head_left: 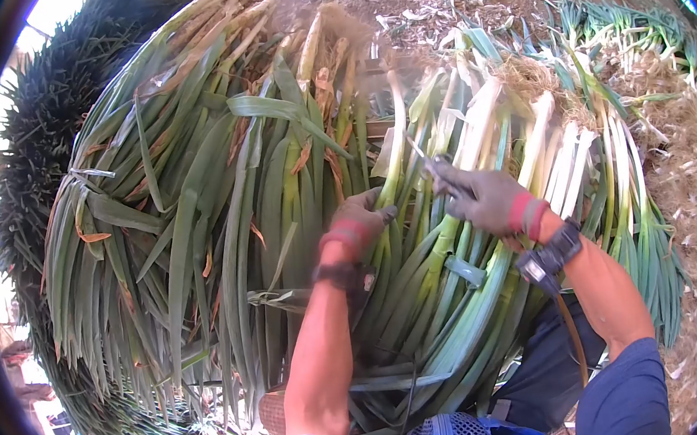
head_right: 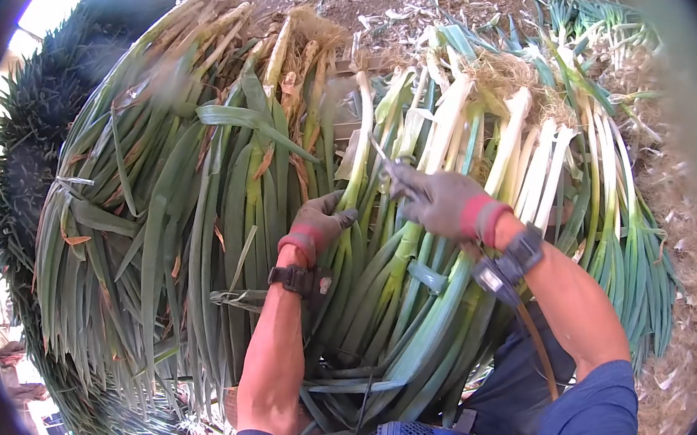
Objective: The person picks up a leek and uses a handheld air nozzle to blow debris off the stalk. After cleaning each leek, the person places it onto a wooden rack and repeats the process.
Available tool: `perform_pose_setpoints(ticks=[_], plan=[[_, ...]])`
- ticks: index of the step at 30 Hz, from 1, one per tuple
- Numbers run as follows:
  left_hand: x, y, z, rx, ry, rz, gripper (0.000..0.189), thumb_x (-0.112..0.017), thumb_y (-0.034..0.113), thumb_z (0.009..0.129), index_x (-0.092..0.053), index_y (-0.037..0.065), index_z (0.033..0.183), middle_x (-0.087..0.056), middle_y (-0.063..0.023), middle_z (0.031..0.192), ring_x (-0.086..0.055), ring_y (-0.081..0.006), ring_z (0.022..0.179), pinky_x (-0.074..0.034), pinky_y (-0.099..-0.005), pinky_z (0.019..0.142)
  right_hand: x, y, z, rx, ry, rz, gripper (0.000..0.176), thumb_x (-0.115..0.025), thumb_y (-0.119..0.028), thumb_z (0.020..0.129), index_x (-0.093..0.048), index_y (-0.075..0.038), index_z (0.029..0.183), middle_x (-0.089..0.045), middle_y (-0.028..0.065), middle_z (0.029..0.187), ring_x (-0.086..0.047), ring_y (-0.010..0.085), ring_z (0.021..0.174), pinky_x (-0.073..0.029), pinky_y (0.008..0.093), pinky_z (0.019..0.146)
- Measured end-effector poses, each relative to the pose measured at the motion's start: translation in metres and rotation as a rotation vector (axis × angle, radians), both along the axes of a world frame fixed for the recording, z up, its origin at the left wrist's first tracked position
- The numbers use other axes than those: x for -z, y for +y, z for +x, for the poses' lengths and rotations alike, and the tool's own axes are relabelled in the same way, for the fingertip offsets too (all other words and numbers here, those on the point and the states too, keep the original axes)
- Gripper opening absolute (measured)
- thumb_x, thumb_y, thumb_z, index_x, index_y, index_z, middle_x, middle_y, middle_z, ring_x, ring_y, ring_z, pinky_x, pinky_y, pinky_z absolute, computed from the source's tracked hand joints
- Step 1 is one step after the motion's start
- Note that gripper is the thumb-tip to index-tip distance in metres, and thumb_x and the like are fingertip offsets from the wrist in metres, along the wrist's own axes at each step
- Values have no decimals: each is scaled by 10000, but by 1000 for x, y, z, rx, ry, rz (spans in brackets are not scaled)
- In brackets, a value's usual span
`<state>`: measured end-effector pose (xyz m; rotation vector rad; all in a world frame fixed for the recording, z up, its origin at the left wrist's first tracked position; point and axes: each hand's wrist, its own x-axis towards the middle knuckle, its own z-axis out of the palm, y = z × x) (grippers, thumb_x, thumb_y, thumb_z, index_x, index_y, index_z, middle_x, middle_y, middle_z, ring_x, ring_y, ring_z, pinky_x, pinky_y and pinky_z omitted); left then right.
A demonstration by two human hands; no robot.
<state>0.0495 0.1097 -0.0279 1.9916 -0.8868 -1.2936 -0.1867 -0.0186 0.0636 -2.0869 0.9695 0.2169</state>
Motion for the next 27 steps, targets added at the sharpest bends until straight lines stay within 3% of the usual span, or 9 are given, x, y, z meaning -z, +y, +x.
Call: perform_pose_setpoints(ticks=[5,8,12,13,16,19,21,25,27], plan=[[-2,22,-22,57,11,-85,535,-777,209,1001,-626,50,1489,-770,-54,1273,-674,-121,1082,-527,-317,988,-7,22,-41,-24,-75,-65,665,-696,-381,934,-555,-202,1559,-718,228,1031,-702,414,975,-532,463,903],[27,45,-53,84,-55,-206,597,-784,302,961,-617,95,1496,-763,-177,1281,-725,-270,1187,-533,-362,1010,-36,47,-40,-113,-82,77,672,-702,-356,931,-546,-204,1567,-715,222,1054,-700,404,994,-525,468,905],[-49,48,-92,406,-225,-107,574,-743,239,906,-640,102,1454,-754,-195,1188,-740,-321,1087,-555,-412,962,-27,41,-22,-38,-281,2,729,-714,-360,927,-495,-188,1601,-737,248,1132,-710,429,1020,-525,481,938],[-57,50,-92,421,-303,-110,552,-744,265,909,-658,114,1434,-754,-193,1194,-735,-339,1098,-557,-425,962,-15,36,-20,-11,-303,-21,663,-724,-275,945,-543,-155,1571,-731,229,1236,-724,314,1121,-514,396,1026],[-75,45,-58,354,-431,-191,529,-760,335,916,-691,144,1403,-745,-206,1210,-722,-378,1106,-563,-421,957,-5,30,-20,80,-254,-95,728,-726,-362,922,-505,-185,1593,-741,251,1150,-716,436,1021,-538,456,962],[-66,15,12,119,-1116,-256,220,-761,312,889,-751,110,974,-756,-80,1043,-714,-325,908,-567,-484,789,-12,37,-23,81,-220,-13,743,-733,-373,928,-493,-170,1601,-732,232,1067,-713,407,953,-547,431,934],[-70,0,57,3,-1503,-272,303,-736,325,905,-736,146,1150,-738,-115,1190,-689,-332,1104,-540,-471,903,-37,48,-19,47,-168,116,674,-706,-249,944,-527,-177,1590,-738,127,1105,-716,240,1011,-528,359,962],[-80,-31,82,171,-1332,311,608,-755,424,917,-613,107,1416,-730,-159,1276,-676,-336,1236,-534,-462,1010,-13,55,-13,-87,-244,166,740,-703,-211,940,-452,-162,1634,-737,98,1121,-706,220,987,-527,339,967],[-76,-31,79,48,-1083,237,641,-799,447,872,-645,84,1378,-745,-178,1259,-702,-349,1193,-542,-465,1006,-17,55,-10,-93,-216,131,716,-698,-190,941,-472,-146,1620,-733,92,1120,-701,207,983,-526,332,963]])
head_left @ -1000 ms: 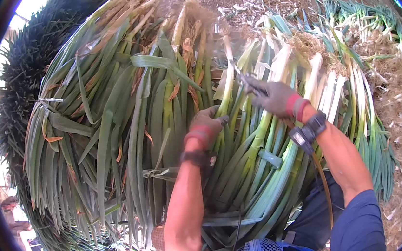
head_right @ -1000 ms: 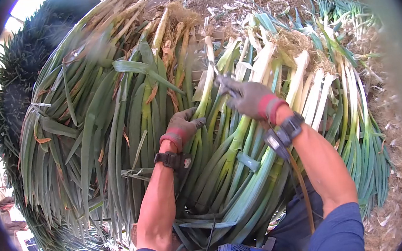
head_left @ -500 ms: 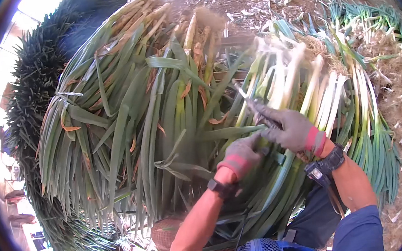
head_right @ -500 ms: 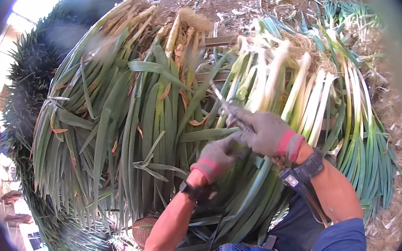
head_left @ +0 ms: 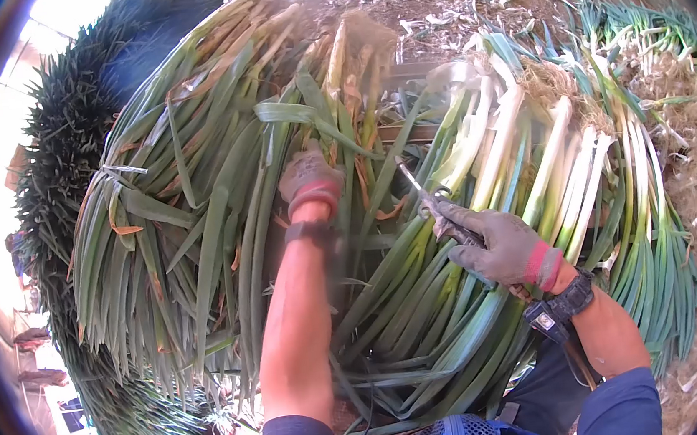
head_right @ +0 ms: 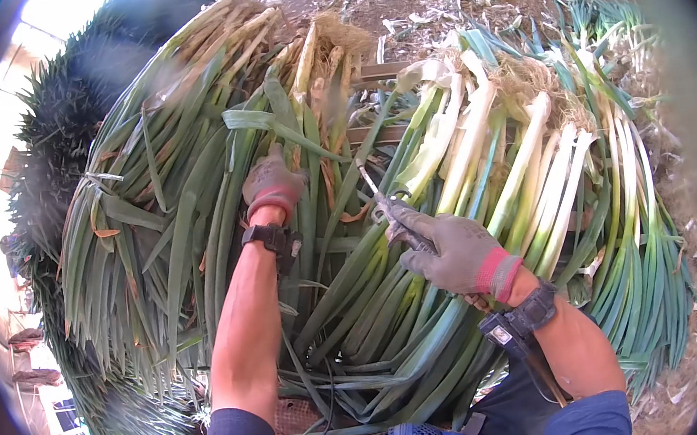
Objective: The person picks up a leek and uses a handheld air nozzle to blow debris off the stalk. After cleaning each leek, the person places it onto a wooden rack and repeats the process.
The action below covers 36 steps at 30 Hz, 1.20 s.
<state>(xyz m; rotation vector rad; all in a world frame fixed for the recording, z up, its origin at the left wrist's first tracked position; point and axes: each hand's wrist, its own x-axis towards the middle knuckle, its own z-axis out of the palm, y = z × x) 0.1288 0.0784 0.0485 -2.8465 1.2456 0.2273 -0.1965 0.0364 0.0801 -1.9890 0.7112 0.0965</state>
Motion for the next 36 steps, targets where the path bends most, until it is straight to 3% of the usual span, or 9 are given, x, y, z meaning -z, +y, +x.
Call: perform_pose_setpoints(ticks=[7,13,15,18,21,25,28,34,36], plan=[[22,35,-58,14,614,-177,623,-937,384,737,-763,29,1217,-788,-198,1151,-757,-297,1065,-565,-405,940,-13,-12,-13,144,-5,22,689,-713,-196,936,-513,-102,1588,-716,103,1081,-690,188,944,-532,330,923],[51,49,-75,-73,807,-206,580,-934,303,748,-769,19,1226,-803,-156,1105,-761,-261,979,-573,-369,902,-17,-2,-25,58,103,101,699,-715,-235,963,-485,-143,1617,-703,111,1175,-656,166,1021,-502,304,979],[48,47,-76,-48,727,-158,655,-923,267,764,-720,29,1339,-784,-159,1218,-749,-248,1090,-557,-358,976,-28,-3,-18,121,238,157,701,-721,-246,967,-482,-168,1621,-712,111,1206,-660,167,1043,-499,308,992],[45,49,-81,-32,693,-165,766,-920,268,763,-653,39,1443,-763,-162,1290,-734,-256,1169,-541,-354,1033,-2,7,-20,-3,38,105,678,-714,-253,971,-496,-188,1610,-732,98,1147,-677,166,986,-519,329,953],[55,53,-78,21,709,-226,827,-905,303,769,-606,66,1503,-743,-170,1331,-716,-287,1215,-527,-367,1067,21,-1,-5,155,-30,4,677,-696,-375,955,-530,-170,1578,-731,200,989,-729,346,911,-547,413,887],[60,56,-77,48,674,-198,784,-867,333,797,-614,105,1502,-731,-174,1342,-705,-324,1226,-521,-393,1069,18,-5,-5,101,36,65,664,-694,-401,958,-546,-186,1569,-751,210,1077,-739,364,958,-549,432,929],[54,51,-79,34,699,-166,775,-886,311,795,-625,86,1489,-751,-164,1314,-720,-296,1206,-526,-375,1064,14,-29,17,183,158,-8,643,-719,-317,952,-562,-181,1560,-749,153,1152,-724,237,1008,-533,353,962],[43,52,-81,12,761,-157,757,-896,305,795,-641,65,1466,-767,-163,1280,-729,-288,1183,-529,-373,1056,59,-100,62,251,-35,-222,703,-694,-378,946,-510,-194,1599,-747,191,1244,-729,287,1094,-522,368,1017],[45,51,-81,16,760,-165,749,-894,305,796,-645,64,1460,-769,-163,1271,-730,-290,1177,-529,-376,1053,57,-119,76,276,91,-246,698,-679,-372,957,-495,-195,1607,-728,191,1314,-722,303,1136,-517,370,1035]])
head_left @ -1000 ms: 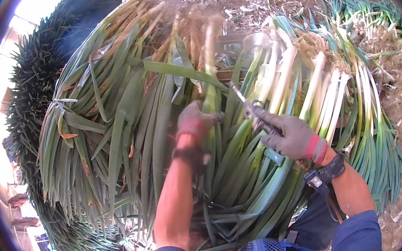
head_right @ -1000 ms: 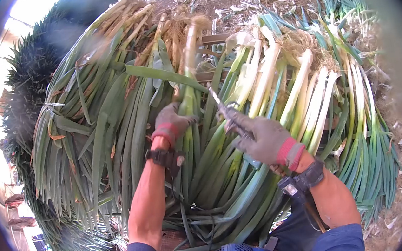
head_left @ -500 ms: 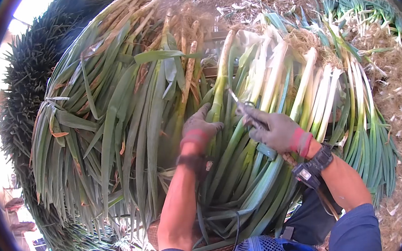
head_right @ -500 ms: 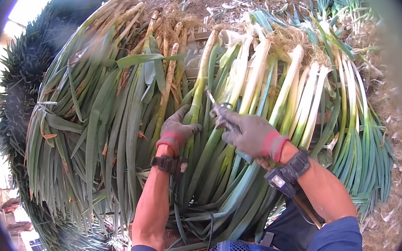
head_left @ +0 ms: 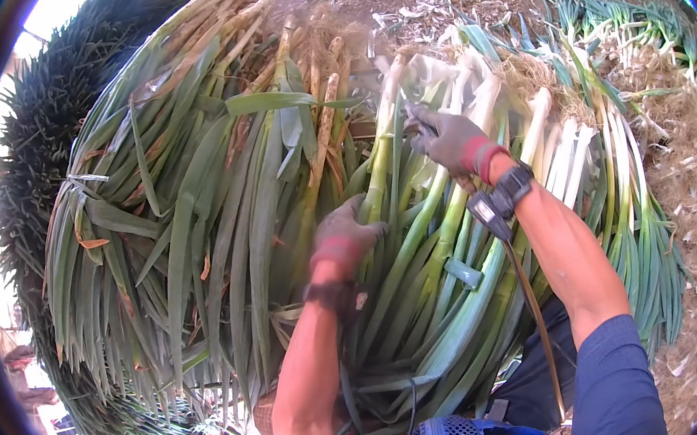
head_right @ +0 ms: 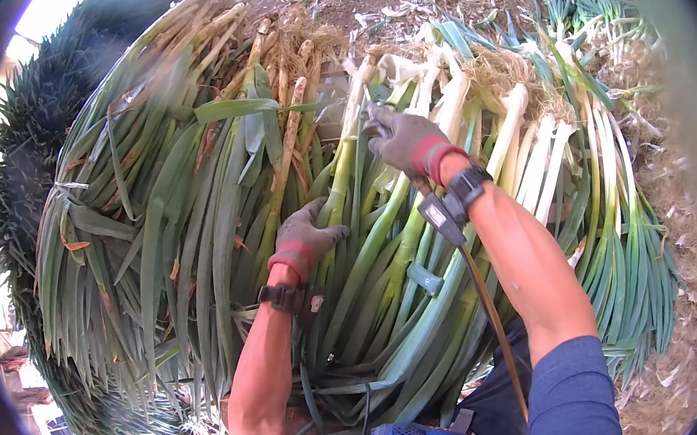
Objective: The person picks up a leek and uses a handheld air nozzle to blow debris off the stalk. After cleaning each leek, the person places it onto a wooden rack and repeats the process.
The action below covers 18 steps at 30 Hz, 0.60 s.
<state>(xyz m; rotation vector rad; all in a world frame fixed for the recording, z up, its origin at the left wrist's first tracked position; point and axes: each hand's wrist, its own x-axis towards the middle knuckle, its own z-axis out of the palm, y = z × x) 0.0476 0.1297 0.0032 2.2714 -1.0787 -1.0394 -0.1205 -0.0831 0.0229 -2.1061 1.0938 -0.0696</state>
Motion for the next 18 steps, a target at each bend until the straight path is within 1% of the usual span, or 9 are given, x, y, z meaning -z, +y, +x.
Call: perform_pose_setpoints(ticks=[4,7,8,11,12,14,15,16,18], plan=[[5,1,0,4,-14,-14,731,-887,298,802,-651,61,1452,-772,-162,1261,-730,-291,1173,-528,-380,1049,2,-29,17,33,101,-80,670,-651,-323,981,-479,-190,1614,-697,172,1404,-701,325,1206,-507,366,1059],[11,2,1,5,-21,-7,725,-883,293,807,-650,60,1452,-770,-165,1262,-728,-290,1175,-526,-381,1049,-3,-27,11,32,37,-24,653,-630,-278,994,-468,-182,1619,-702,153,1406,-698,321,1211,-506,370,1061],[14,2,2,1,-26,-5,724,-882,292,808,-649,60,1453,-769,-167,1262,-727,-289,1176,-525,-382,1049,6,-27,12,13,-6,-57,663,-631,-259,994,-453,-173,1627,-703,157,1405,-698,316,1211,-503,375,1067],[-7,1,-2,-43,125,-11,726,-882,293,812,-646,54,1455,-770,-176,1254,-733,-280,1156,-531,-377,1039,8,-27,9,23,82,-49,677,-647,-261,994,-442,-154,1630,-689,171,1426,-690,308,1241,-496,373,1081],[-5,0,-2,-34,94,-26,721,-886,274,815,-645,46,1455,-774,-168,1243,-736,-263,1132,-538,-368,1024,10,-28,5,61,1,-3,703,-673,-280,989,-433,-144,1636,-670,184,1451,-678,315,1274,-491,365,1090],[3,4,-1,-19,28,-49,713,-895,235,821,-641,32,1456,-782,-152,1221,-744,-228,1085,-553,-351,994,18,-22,-4,-25,-54,21,717,-686,-308,989,-432,-142,1638,-656,179,1476,-670,306,1296,-488,366,1094],[4,5,1,-46,118,-64,704,-896,209,823,-641,23,1453,-784,-139,1208,-741,-209,1061,-559,-341,975,19,-15,-9,-66,-82,32,724,-693,-322,989,-431,-141,1639,-649,177,1489,-666,302,1306,-487,366,1096],[4,4,2,-74,208,-82,696,-898,182,826,-641,14,1451,-787,-126,1195,-739,-190,1036,-566,-332,957,9,-5,-13,-48,29,30,739,-715,-364,986,-442,-151,1638,-693,153,1428,-677,266,1266,-486,353,1094],[-5,4,3,-118,319,-95,681,-899,136,830,-642,1,1446,-789,-103,1176,-731,-160,1002,-575,-317,929,-11,16,-30,-77,39,194,743,-724,-388,986,-450,-151,1635,-711,134,1367,-672,231,1240,-479,344,1101]])
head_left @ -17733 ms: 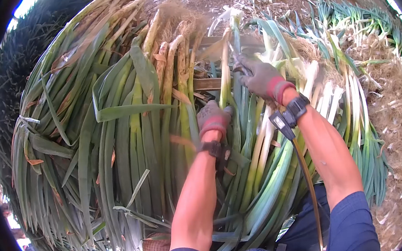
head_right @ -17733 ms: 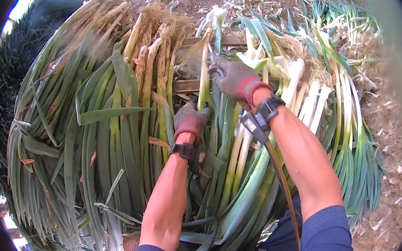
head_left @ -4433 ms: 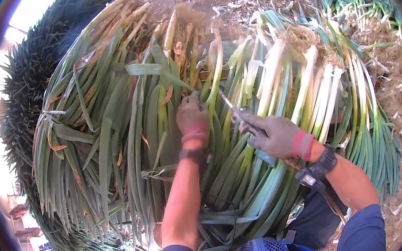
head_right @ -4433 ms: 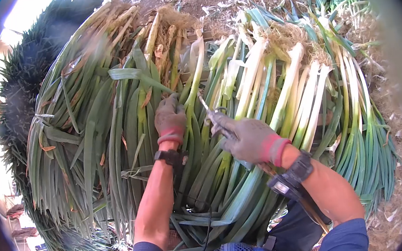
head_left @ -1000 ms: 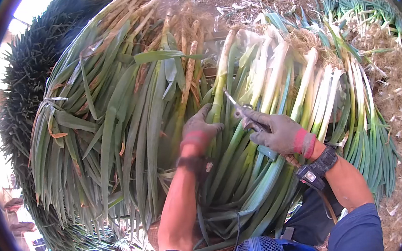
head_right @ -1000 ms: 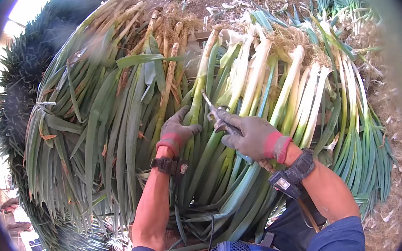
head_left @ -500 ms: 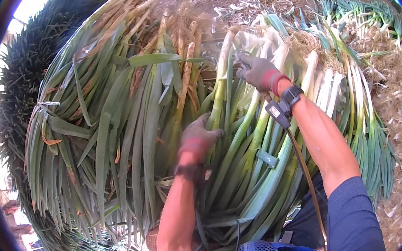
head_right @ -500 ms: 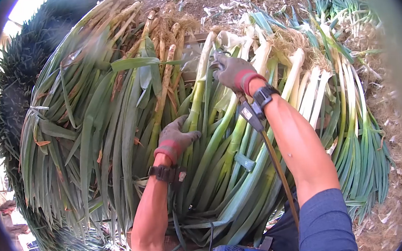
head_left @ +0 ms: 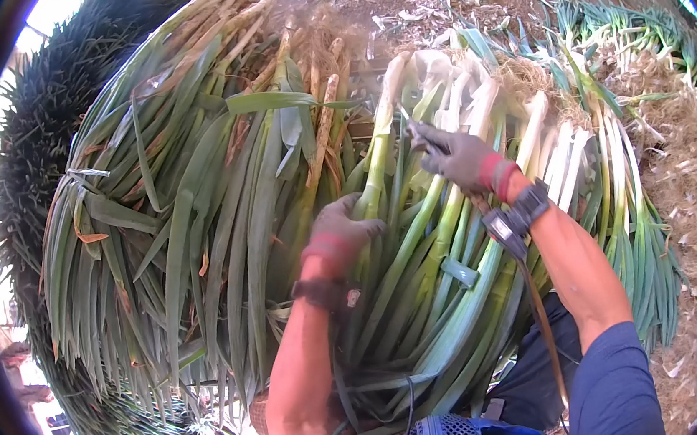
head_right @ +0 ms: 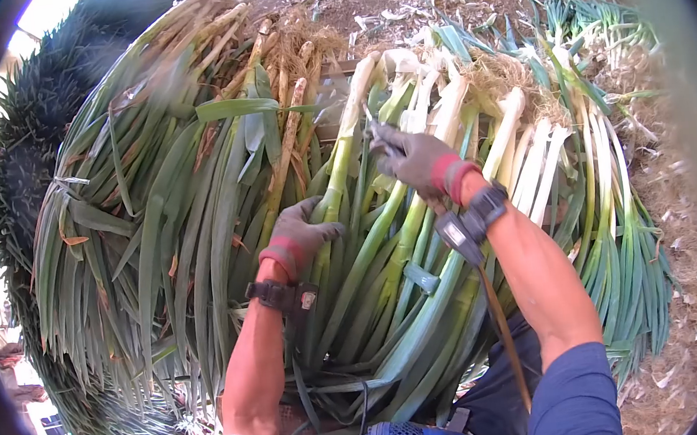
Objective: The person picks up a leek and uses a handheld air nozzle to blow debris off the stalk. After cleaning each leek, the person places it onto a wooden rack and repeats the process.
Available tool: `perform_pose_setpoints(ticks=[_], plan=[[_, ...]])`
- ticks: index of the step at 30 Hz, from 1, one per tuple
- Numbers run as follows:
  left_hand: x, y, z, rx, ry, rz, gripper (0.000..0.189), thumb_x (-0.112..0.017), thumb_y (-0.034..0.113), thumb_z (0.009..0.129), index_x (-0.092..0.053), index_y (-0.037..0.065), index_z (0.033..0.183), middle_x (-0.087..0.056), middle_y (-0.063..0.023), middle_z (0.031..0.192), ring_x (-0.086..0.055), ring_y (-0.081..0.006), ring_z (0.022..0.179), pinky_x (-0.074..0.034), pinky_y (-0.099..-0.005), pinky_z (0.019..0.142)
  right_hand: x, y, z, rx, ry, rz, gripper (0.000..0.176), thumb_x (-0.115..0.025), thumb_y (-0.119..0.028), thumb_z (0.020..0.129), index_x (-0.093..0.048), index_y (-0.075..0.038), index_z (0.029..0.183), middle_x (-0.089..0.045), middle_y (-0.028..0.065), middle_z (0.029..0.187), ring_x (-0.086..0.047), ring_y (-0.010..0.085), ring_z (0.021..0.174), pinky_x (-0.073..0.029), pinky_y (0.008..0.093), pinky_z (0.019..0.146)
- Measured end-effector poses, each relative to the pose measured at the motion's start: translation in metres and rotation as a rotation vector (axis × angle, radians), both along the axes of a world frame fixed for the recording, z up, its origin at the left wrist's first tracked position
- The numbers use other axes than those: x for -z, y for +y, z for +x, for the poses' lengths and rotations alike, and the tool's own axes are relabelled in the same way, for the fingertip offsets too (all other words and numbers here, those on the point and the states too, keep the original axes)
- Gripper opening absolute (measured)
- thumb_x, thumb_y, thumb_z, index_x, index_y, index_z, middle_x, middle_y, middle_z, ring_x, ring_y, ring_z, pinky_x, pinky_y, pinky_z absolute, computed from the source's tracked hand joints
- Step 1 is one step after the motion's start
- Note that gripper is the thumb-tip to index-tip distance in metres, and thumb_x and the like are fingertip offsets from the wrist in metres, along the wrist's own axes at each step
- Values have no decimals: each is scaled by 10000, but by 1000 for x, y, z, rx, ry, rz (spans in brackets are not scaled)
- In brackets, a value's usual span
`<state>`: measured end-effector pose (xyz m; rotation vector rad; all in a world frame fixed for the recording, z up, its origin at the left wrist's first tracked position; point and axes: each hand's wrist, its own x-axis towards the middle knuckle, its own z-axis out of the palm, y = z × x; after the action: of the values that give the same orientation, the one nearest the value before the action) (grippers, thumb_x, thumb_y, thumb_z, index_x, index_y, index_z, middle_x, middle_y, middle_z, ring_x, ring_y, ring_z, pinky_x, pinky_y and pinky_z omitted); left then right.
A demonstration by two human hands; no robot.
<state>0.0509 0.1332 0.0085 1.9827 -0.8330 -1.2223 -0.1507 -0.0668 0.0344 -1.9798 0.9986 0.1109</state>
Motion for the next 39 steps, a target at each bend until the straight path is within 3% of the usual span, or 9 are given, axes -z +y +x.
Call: perform_pose_setpoints(ticks=[5,11,17,21,25,29,34,37,39], plan=[[-35,-10,12,-37,134,-59,658,-890,93,839,-644,-8,1441,-789,-86,1163,-725,-144,985,-583,-309,912,-34,73,-52,-155,-144,277,624,-723,-354,976,-568,-205,1561,-740,117,1058,-705,219,930,-537,370,922],[-21,-14,-1,92,-23,-98,758,-874,99,857,-549,-5,1535,-765,-107,1246,-719,-143,1042,-583,-309,936,-89,96,-94,-54,23,20,637,-703,-201,990,-515,-102,1590,-728,75,1261,-669,144,1100,-501,328,1043],[-28,19,-91,318,208,40,787,-869,139,850,-531,-18,1543,-747,-126,1312,-712,-191,1112,-553,-325,1018,-75,106,-110,-93,-276,37,703,-716,-263,951,-494,-164,1610,-726,146,1099,-691,225,942,-534,363,920],[-33,51,-149,555,12,-68,793,-846,320,874,-538,54,1555,-735,-195,1316,-711,-266,1189,-527,-372,1072,-63,82,-87,9,-204,10,664,-708,-318,945,-542,-167,1569,-720,211,1035,-712,281,920,-538,390,893],[-67,39,-129,786,-42,15,689,-780,417,919,-602,116,1513,-729,-212,1307,-708,-320,1206,-529,-397,1063,-62,79,-69,-15,-113,-107,601,-703,-278,947,-593,-86,1505,-605,80,866,-579,157,817,-506,334,822],[-29,32,-44,247,-578,-208,275,-732,335,959,-806,120,1114,-786,-146,1033,-766,-322,957,-598,-412,850,-60,78,-60,-5,-65,105,615,-702,-232,968,-554,-117,1554,-685,95,946,-620,166,869,-519,351,865],[-11,64,17,10,-728,133,280,-726,334,934,-809,113,1084,-784,-166,1044,-752,-358,1005,-572,-448,896,-49,117,-20,-249,-196,167,683,-685,-214,994,-455,-184,1636,-676,82,1431,-687,187,1143,-492,338,1054],[-2,88,14,-73,-654,116,286,-713,309,939,-804,78,1082,-776,-202,1044,-748,-381,1006,-571,-451,892,-24,136,3,-224,-335,222,642,-685,-345,967,-529,-212,1576,-745,236,1085,-735,394,988,-553,439,908],[5,99,15,-108,-670,60,273,-705,294,946,-803,69,1066,-772,-214,1039,-747,-390,998,-572,-453,880,-22,146,12,-326,-287,150,660,-673,-323,965,-502,-204,1591,-744,254,1069,-721,436,1011,-552,469,913]])
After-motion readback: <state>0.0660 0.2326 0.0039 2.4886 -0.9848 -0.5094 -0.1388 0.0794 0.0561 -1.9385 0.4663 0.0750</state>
